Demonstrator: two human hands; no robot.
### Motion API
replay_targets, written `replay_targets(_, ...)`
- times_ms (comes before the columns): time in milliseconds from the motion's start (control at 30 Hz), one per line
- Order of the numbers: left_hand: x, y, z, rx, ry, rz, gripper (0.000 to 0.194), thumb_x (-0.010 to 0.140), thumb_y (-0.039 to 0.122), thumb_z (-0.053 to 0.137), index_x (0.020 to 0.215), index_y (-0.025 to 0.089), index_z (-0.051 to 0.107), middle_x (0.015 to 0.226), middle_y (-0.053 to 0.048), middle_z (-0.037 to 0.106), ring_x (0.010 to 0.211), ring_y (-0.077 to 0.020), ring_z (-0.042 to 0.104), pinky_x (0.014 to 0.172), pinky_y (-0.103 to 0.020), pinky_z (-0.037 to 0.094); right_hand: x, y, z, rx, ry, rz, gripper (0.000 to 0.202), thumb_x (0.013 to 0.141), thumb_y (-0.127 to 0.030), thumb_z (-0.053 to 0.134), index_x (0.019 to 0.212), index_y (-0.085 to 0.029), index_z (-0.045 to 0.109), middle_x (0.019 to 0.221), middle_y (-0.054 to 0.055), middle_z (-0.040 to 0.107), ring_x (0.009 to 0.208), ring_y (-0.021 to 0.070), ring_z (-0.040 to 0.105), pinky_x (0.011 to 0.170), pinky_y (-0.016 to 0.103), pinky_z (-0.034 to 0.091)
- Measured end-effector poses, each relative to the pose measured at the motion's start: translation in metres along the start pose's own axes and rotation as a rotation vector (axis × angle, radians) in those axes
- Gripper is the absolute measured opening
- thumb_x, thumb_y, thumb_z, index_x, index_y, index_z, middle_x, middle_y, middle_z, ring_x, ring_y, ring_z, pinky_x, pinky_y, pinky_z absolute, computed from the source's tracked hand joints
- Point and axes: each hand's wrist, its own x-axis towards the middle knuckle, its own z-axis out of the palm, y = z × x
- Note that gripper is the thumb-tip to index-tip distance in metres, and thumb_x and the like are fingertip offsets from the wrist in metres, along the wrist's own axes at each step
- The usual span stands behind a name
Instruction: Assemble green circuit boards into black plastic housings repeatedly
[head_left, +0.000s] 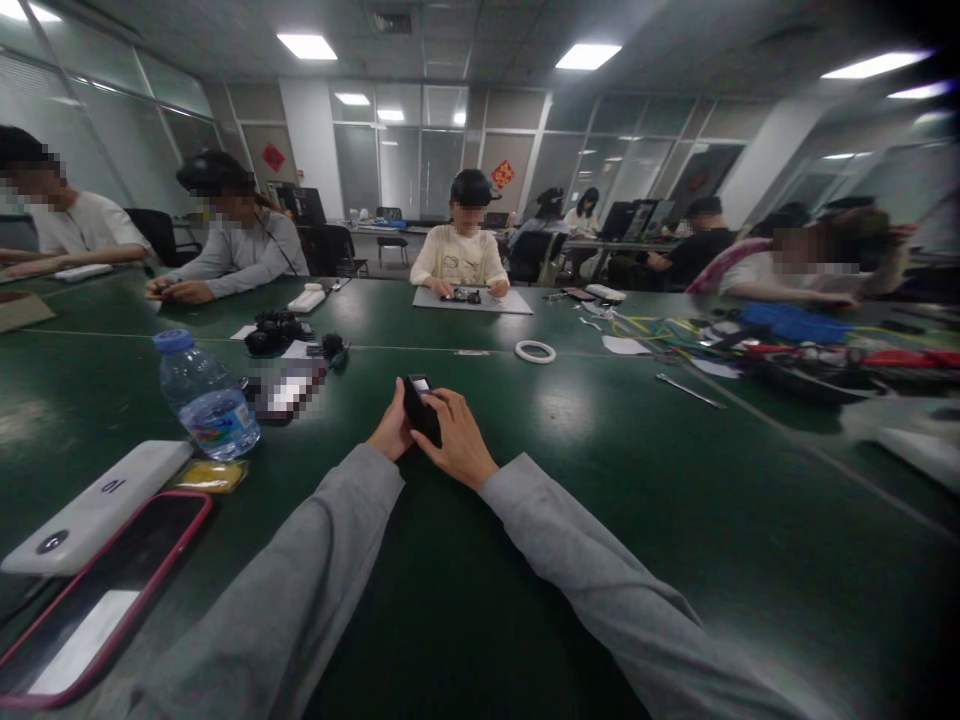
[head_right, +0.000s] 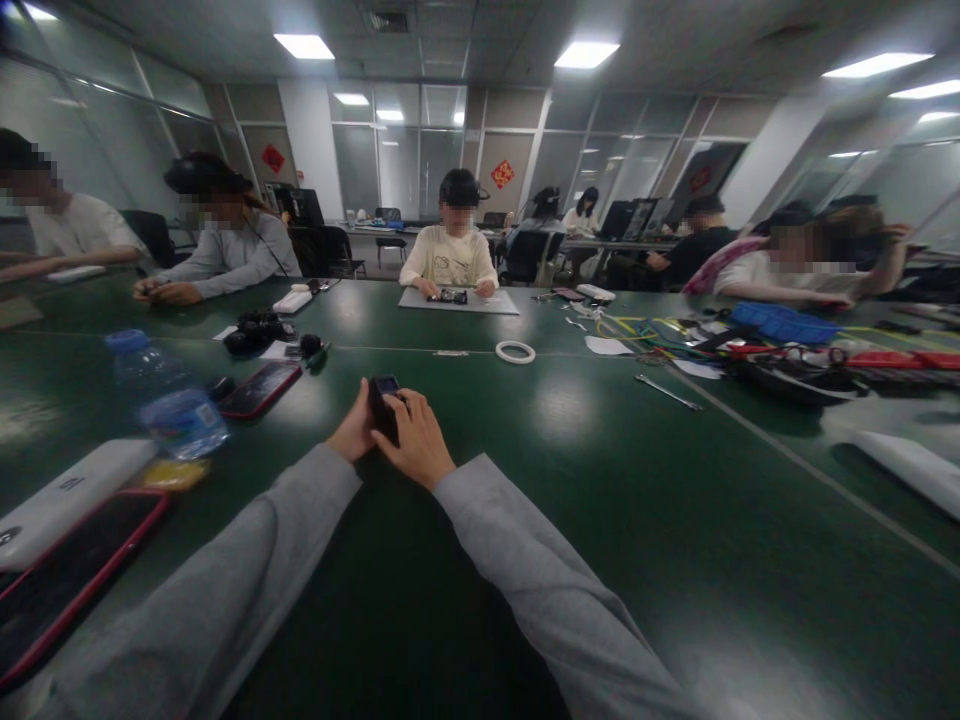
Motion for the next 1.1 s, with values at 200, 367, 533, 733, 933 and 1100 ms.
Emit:
replay_targets(200,0.004,-0.007,0.004,0.009,0.039,0.074,0.064,0.078,0.068,0.043,0.111,0.015,0.059,0.098,-0.011,0.067,0.094,-0.0207,0.063,0.086,-0.033,0.048,0.000,0.000,0.002,-0.050,0.027,0.159,0.056,0.085,-0.038,0.053,0.133,-0.016,0.033,0.118,0.015,0.044,0.107,0.0285,0.048,0.090,0.046,0.047)
replay_targets(367,0.008,-0.006,0.002,-0.001,0.005,0.001,0.069,0.077,0.072,0.037,0.108,0.015,0.061,0.100,-0.013,0.066,0.100,-0.0235,0.061,0.089,-0.035,0.048,0.002,0.002,0.003,-0.007,-0.031,0.189,0.049,0.088,-0.037,0.049,0.132,-0.020,0.036,0.117,0.012,0.046,0.094,0.0233,0.056,0.077,0.039,0.054)
replay_targets(533,0.010,-0.006,0.004,-0.013,-0.042,0.036,0.066,0.079,0.069,0.039,0.112,0.016,0.059,0.102,-0.012,0.066,0.101,-0.0231,0.061,0.091,-0.035,0.046,0.001,0.006,0.001,0.062,0.045,0.228,0.044,0.090,-0.033,0.045,0.133,-0.023,0.036,0.118,0.011,0.044,0.095,0.0223,0.056,0.075,0.036,0.055)
replay_targets(733,0.007,0.000,0.001,-0.020,0.019,-0.019,0.066,0.077,0.072,0.040,0.104,0.016,0.063,0.098,-0.011,0.068,0.097,-0.0238,0.062,0.086,-0.035,0.049,0.001,0.011,-0.007,0.135,0.258,0.195,0.046,0.092,-0.034,0.042,0.135,-0.022,0.033,0.121,0.011,0.041,0.112,0.0235,0.047,0.088,0.039,0.051)
replay_targets(933,0.006,0.006,-0.006,-0.110,0.055,-0.056,0.062,0.079,0.070,0.036,0.096,0.016,0.062,0.100,-0.012,0.068,0.098,-0.0239,0.063,0.083,-0.035,0.050,0.003,0.024,-0.006,0.057,0.266,0.298,0.044,0.093,-0.033,0.040,0.135,-0.021,0.036,0.121,0.011,0.040,0.112,0.0225,0.047,0.090,0.037,0.049)
replay_targets(1100,0.005,0.007,-0.004,-0.197,0.080,-0.022,0.055,0.084,0.063,0.036,0.098,0.016,0.059,0.103,-0.012,0.067,0.094,-0.0215,0.065,0.082,-0.036,0.051,0.002,0.031,0.001,-0.033,0.157,0.357,0.045,0.093,-0.031,0.039,0.138,-0.023,0.036,0.116,0.010,0.041,0.101,0.0215,0.051,0.086,0.038,0.050)
